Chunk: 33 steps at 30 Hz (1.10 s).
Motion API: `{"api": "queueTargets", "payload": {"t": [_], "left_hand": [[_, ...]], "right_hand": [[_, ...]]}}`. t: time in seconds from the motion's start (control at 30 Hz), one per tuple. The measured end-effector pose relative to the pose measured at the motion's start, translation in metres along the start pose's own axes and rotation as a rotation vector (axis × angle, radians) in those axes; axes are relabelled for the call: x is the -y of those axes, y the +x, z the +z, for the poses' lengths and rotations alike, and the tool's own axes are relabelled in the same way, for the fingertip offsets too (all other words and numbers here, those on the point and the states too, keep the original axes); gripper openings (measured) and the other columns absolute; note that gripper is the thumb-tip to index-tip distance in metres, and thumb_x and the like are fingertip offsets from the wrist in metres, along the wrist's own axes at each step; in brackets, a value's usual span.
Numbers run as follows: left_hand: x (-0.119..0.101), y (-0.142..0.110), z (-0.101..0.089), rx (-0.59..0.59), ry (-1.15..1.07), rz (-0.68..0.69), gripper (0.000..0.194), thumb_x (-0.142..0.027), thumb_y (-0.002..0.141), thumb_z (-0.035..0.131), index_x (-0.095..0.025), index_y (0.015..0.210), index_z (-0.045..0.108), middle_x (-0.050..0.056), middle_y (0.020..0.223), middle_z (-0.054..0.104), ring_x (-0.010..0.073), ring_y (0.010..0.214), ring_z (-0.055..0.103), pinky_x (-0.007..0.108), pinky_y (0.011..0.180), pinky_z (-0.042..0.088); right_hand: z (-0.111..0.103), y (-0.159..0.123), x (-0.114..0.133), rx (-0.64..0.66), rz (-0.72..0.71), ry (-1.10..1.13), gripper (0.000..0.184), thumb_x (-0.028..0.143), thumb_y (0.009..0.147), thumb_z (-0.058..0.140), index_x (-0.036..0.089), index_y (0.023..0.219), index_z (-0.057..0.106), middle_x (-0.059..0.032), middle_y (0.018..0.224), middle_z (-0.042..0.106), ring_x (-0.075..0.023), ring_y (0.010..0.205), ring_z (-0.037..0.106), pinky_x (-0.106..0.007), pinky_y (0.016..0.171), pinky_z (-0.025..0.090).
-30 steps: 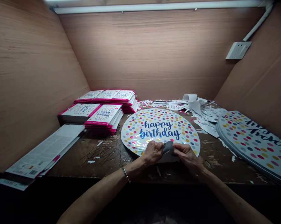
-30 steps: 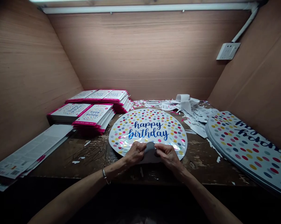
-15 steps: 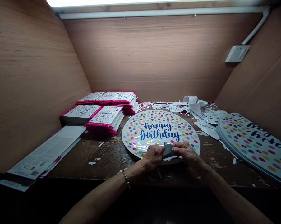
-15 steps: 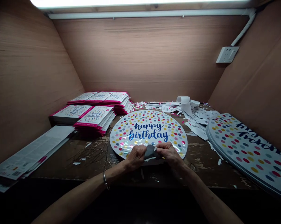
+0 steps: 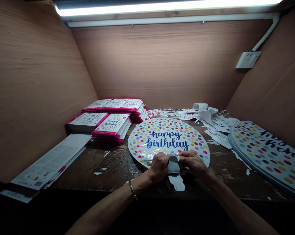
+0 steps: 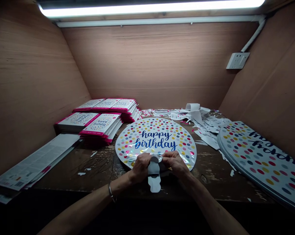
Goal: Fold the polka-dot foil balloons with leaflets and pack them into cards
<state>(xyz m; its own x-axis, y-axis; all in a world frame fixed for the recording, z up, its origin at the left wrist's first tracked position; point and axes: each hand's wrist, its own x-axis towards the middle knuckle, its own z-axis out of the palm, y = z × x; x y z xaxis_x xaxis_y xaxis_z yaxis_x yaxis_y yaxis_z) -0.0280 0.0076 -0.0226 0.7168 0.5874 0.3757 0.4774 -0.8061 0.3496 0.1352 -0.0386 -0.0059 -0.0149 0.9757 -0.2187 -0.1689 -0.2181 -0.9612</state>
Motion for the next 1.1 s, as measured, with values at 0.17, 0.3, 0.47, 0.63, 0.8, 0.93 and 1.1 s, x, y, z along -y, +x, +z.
{"api": "queueTargets", "payload": {"t": [0.17, 0.3, 0.47, 0.63, 0.8, 0.93, 1.1], "left_hand": [[-0.003, -0.008, 0.002, -0.164, 0.203, 0.113, 0.024, -0.010, 0.081, 0.033, -0.013, 0.073, 0.056, 0.010, 0.069, 0.058, 0.0218, 0.073, 0.054, 0.050, 0.092, 0.034], [-0.004, -0.012, 0.000, -0.269, 0.206, 0.136, 0.027, -0.009, 0.081, 0.032, -0.013, 0.081, 0.058, 0.011, 0.076, 0.061, 0.0239, 0.082, 0.056, 0.050, 0.092, 0.035], [-0.005, -0.011, -0.006, -0.235, -0.037, -0.161, 0.028, -0.013, 0.082, 0.034, -0.016, 0.065, 0.055, 0.005, 0.064, 0.058, 0.0161, 0.066, 0.053, 0.034, 0.080, 0.042], [-0.008, -0.007, -0.015, -0.186, -0.146, -0.267, 0.025, -0.019, 0.079, 0.044, -0.014, 0.056, 0.050, -0.001, 0.054, 0.051, 0.0097, 0.054, 0.046, 0.020, 0.053, 0.036], [-0.005, -0.005, -0.022, -0.145, -0.194, -0.297, 0.027, -0.016, 0.080, 0.039, -0.014, 0.055, 0.047, -0.004, 0.051, 0.044, 0.0070, 0.051, 0.041, 0.018, 0.050, 0.030], [0.001, -0.008, -0.016, -0.142, -0.145, -0.285, 0.026, -0.013, 0.080, 0.037, -0.015, 0.056, 0.046, -0.002, 0.054, 0.048, 0.0092, 0.053, 0.043, 0.021, 0.056, 0.033], [0.007, -0.010, -0.011, -0.169, -0.071, -0.241, 0.026, -0.011, 0.080, 0.037, -0.016, 0.060, 0.052, 0.005, 0.061, 0.054, 0.0162, 0.066, 0.050, 0.030, 0.072, 0.038]], "right_hand": [[0.004, 0.005, -0.003, -0.015, 0.056, 0.113, 0.021, 0.028, 0.044, 0.074, 0.014, 0.053, 0.061, 0.0028, 0.044, 0.048, -0.0070, 0.041, 0.036, -0.022, 0.042, 0.027], [0.011, 0.011, -0.006, -0.050, 0.057, 0.176, 0.021, 0.026, 0.041, 0.074, 0.014, 0.050, 0.059, 0.0007, 0.045, 0.052, -0.0095, 0.042, 0.044, -0.024, 0.044, 0.034], [0.021, 0.014, -0.005, -0.099, 0.005, 0.176, 0.017, 0.023, 0.045, 0.072, 0.015, 0.051, 0.058, 0.0018, 0.042, 0.052, -0.0085, 0.038, 0.041, -0.022, 0.039, 0.029], [0.031, 0.015, -0.003, -0.101, -0.017, 0.176, 0.019, 0.021, 0.044, 0.070, 0.016, 0.046, 0.051, 0.0045, 0.038, 0.047, -0.0065, 0.035, 0.035, -0.020, 0.036, 0.024], [0.031, 0.016, 0.002, -0.078, 0.029, 0.187, 0.019, 0.021, 0.042, 0.069, 0.016, 0.045, 0.051, 0.0043, 0.037, 0.046, -0.0064, 0.034, 0.035, -0.020, 0.035, 0.025], [0.031, 0.018, -0.001, -0.083, 0.052, 0.197, 0.018, 0.022, 0.043, 0.069, 0.016, 0.045, 0.052, 0.0049, 0.037, 0.043, -0.0048, 0.033, 0.032, -0.020, 0.034, 0.022], [0.034, 0.021, -0.004, -0.104, 0.036, 0.223, 0.016, 0.022, 0.044, 0.069, 0.015, 0.049, 0.055, 0.0029, 0.041, 0.049, -0.0073, 0.036, 0.038, -0.021, 0.036, 0.027]]}}
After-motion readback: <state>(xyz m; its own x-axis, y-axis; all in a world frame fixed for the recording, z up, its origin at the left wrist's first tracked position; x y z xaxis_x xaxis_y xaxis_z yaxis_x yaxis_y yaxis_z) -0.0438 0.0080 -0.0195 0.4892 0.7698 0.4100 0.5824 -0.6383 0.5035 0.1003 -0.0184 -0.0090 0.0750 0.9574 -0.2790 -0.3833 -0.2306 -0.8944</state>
